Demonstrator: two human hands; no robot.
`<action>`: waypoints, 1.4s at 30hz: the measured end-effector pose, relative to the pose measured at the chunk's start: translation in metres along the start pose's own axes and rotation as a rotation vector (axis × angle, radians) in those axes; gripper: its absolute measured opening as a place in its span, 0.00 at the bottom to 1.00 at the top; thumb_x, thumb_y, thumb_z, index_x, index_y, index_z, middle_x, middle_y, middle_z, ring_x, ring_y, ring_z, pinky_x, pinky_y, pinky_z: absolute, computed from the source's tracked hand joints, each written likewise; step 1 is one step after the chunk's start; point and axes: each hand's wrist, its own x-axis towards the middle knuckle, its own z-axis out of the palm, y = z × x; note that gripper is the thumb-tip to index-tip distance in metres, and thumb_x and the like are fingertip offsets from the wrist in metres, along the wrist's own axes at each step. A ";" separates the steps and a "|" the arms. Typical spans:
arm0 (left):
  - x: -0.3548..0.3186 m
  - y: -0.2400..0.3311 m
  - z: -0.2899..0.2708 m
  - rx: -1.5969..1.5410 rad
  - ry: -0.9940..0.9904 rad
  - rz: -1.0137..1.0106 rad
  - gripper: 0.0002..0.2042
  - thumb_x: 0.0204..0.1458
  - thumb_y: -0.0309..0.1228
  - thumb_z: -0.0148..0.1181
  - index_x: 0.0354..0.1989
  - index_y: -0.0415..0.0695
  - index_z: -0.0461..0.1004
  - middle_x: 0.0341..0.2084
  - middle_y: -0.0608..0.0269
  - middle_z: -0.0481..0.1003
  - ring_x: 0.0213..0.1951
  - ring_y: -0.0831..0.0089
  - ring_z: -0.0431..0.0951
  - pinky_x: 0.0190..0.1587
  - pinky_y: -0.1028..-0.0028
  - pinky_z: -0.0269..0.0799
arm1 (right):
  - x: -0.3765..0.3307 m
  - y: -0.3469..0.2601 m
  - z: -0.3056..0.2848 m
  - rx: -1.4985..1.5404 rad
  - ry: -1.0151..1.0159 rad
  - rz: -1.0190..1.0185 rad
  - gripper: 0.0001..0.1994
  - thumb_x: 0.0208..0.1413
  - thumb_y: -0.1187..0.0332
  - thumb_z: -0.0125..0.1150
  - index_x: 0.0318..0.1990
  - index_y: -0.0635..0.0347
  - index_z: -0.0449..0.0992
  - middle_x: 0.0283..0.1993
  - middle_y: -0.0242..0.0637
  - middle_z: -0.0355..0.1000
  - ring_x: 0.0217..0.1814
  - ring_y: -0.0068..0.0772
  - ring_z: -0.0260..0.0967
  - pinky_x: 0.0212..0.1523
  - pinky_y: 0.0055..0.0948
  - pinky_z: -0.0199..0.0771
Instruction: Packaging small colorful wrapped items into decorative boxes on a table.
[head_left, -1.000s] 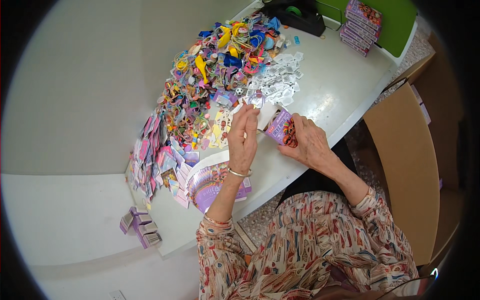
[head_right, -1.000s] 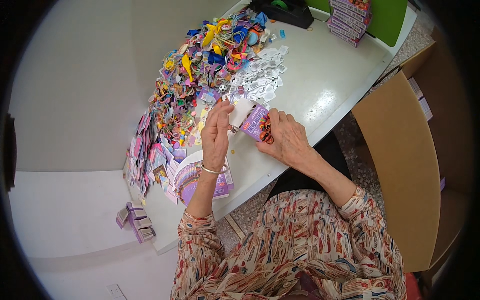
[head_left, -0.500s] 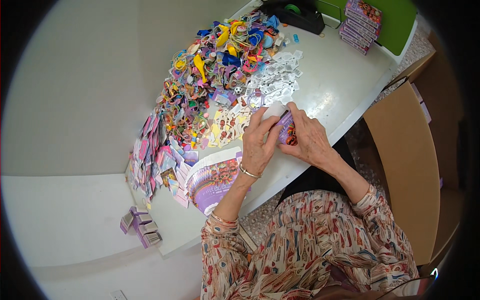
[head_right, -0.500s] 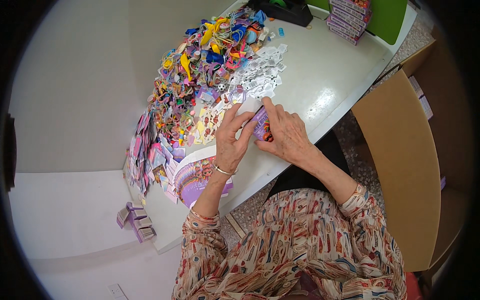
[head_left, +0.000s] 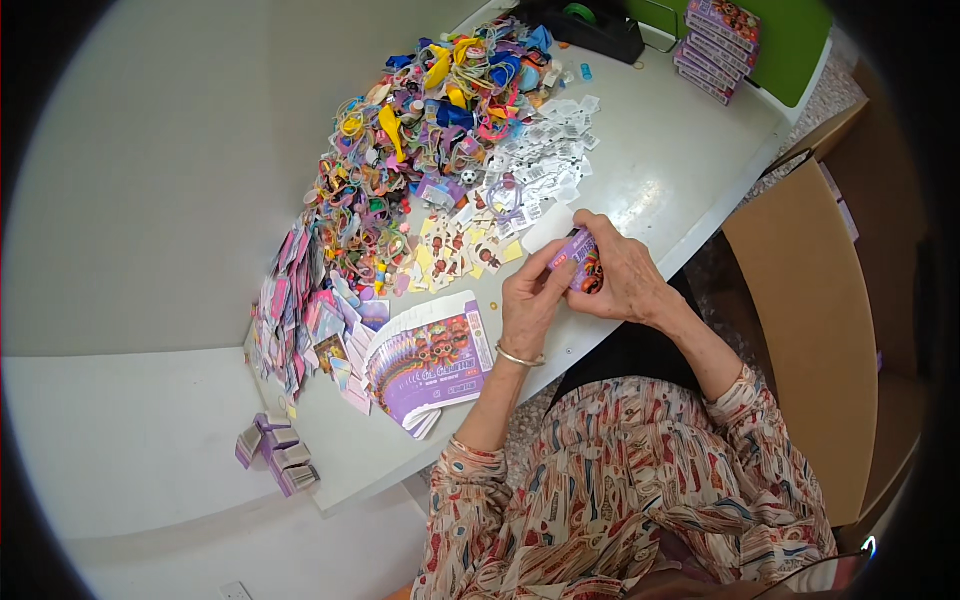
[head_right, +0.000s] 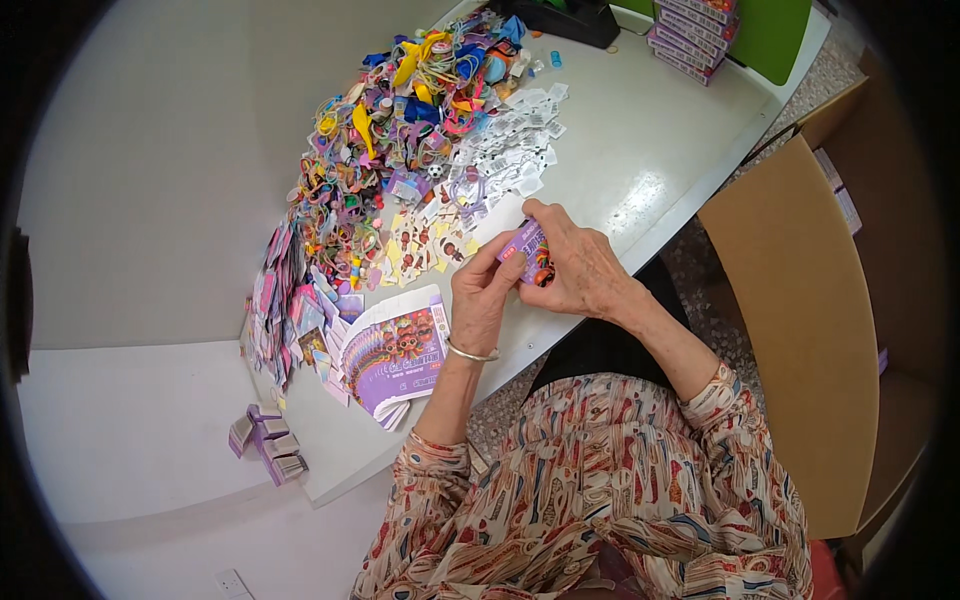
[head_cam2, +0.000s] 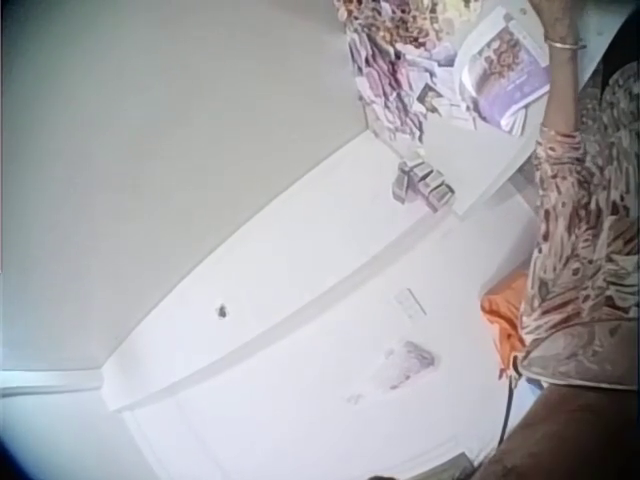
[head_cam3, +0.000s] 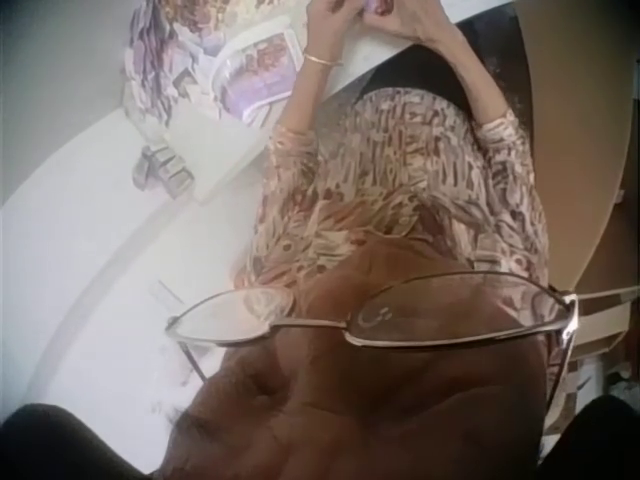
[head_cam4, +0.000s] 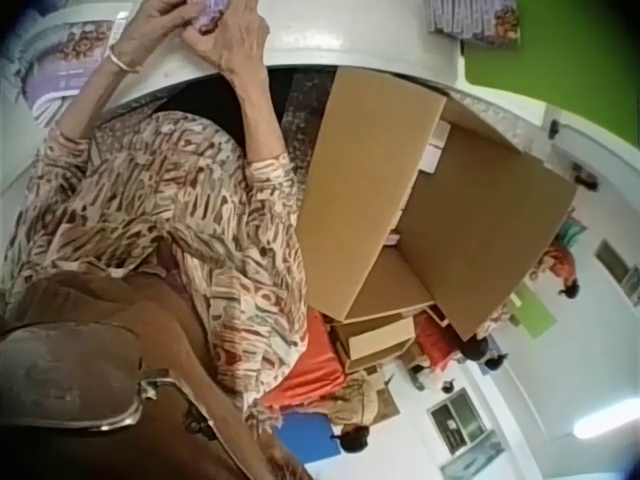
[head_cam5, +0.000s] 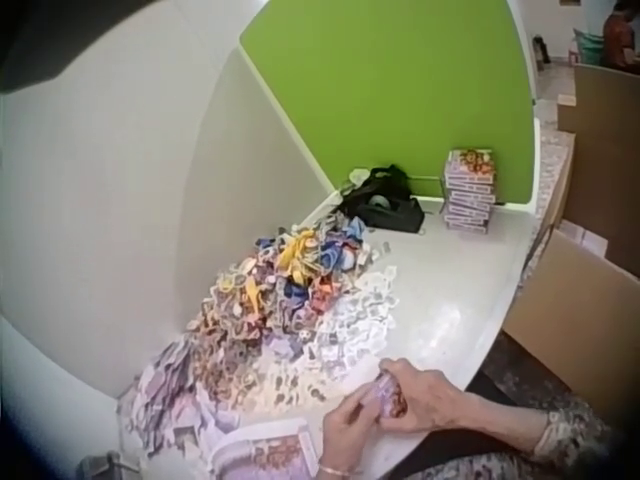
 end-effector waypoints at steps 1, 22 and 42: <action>0.002 -0.002 -0.005 0.050 -0.068 -0.020 0.20 0.55 0.25 0.60 0.57 0.38 0.68 0.38 0.66 0.73 0.36 0.83 0.71 0.37 0.83 0.69 | 0.001 -0.002 -0.003 0.017 -0.062 0.053 0.39 0.35 0.62 0.67 0.58 0.63 0.57 0.44 0.53 0.66 0.38 0.55 0.71 0.36 0.43 0.74; 0.000 -0.006 -0.008 0.219 -0.024 0.096 0.17 0.55 0.24 0.58 0.53 0.37 0.71 0.40 0.65 0.73 0.36 0.83 0.72 0.39 0.83 0.69 | 0.005 0.006 -0.010 -0.044 -0.110 -0.013 0.38 0.36 0.61 0.65 0.57 0.66 0.57 0.46 0.56 0.66 0.39 0.59 0.70 0.39 0.45 0.73; 0.007 0.011 -0.001 0.222 0.064 0.005 0.12 0.54 0.25 0.60 0.45 0.34 0.76 0.31 0.65 0.79 0.32 0.84 0.75 0.36 0.82 0.71 | 0.002 0.007 -0.006 -0.133 -0.111 -0.085 0.41 0.36 0.63 0.64 0.58 0.70 0.52 0.40 0.58 0.69 0.39 0.58 0.71 0.38 0.41 0.72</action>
